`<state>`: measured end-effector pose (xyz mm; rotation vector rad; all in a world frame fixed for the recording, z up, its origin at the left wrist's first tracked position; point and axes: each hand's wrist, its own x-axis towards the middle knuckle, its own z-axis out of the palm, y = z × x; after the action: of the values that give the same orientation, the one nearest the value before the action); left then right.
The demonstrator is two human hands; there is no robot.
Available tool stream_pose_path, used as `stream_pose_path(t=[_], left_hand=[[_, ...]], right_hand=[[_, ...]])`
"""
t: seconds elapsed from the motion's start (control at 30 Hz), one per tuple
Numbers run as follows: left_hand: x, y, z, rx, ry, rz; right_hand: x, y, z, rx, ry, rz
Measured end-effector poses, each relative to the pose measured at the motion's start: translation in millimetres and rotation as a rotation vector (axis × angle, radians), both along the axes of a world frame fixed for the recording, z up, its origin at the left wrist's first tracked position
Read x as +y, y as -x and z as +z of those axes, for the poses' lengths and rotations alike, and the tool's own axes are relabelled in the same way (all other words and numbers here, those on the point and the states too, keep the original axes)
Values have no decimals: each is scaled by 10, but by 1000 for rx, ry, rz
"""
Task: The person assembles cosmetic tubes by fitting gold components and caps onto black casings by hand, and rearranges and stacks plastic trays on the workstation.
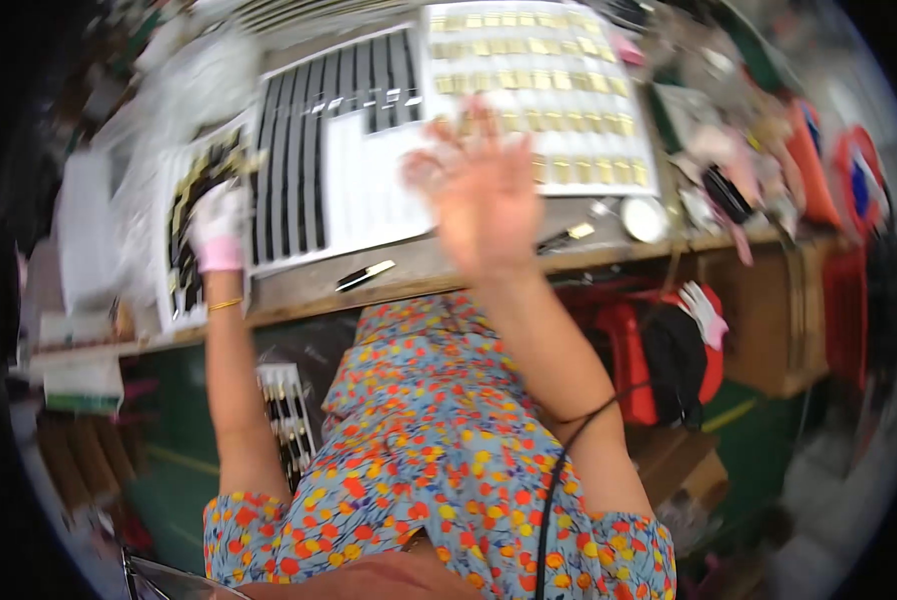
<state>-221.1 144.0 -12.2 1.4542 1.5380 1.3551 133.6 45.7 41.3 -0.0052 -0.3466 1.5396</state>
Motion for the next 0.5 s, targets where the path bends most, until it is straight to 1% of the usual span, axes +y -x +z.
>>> stream_pose_path(t=[0.03, 0.07, 0.1, 0.13, 0.17, 0.2, 0.27, 0.3, 0.37, 0.4, 0.47, 0.5], left_hand=[[220, 502, -138, 237, -40, 149], [553, 1264, -441, 156, 71, 201], [655, 1629, -547, 548, -174, 313], [584, 1888, -464, 539, -176, 287], [604, 1896, -363, 590, -183, 271], [659, 1806, -259, 642, -189, 259], [672, 1441, -29, 744, -205, 243], [656, 1135, 94, 793, -213, 237], [617, 322, 265, 889, -222, 222], [612, 278, 209, 881, -215, 212], [583, 174, 93, 889, -251, -38], [350, -610, 90, 888, -276, -161]], right_hand=[[-154, 94, 169, 92, 20, 162], [-317, 222, 381, 112, 59, 284], [-467, 331, 531, 225, 0, 447], [-613, 446, 663, 338, -66, 621], [-732, 559, 805, 395, -94, 691], [-826, 632, 940, 452, -124, 766], [-955, 677, 1150, 521, -52, 981], [-947, 641, 1265, 519, -50, 972], [-940, 564, 1420, 374, -177, 1044], [-949, 555, 1412, 370, -166, 1035], [-971, 539, 1392, 381, -162, 1025], [-977, 529, 1382, 383, -165, 1019]])
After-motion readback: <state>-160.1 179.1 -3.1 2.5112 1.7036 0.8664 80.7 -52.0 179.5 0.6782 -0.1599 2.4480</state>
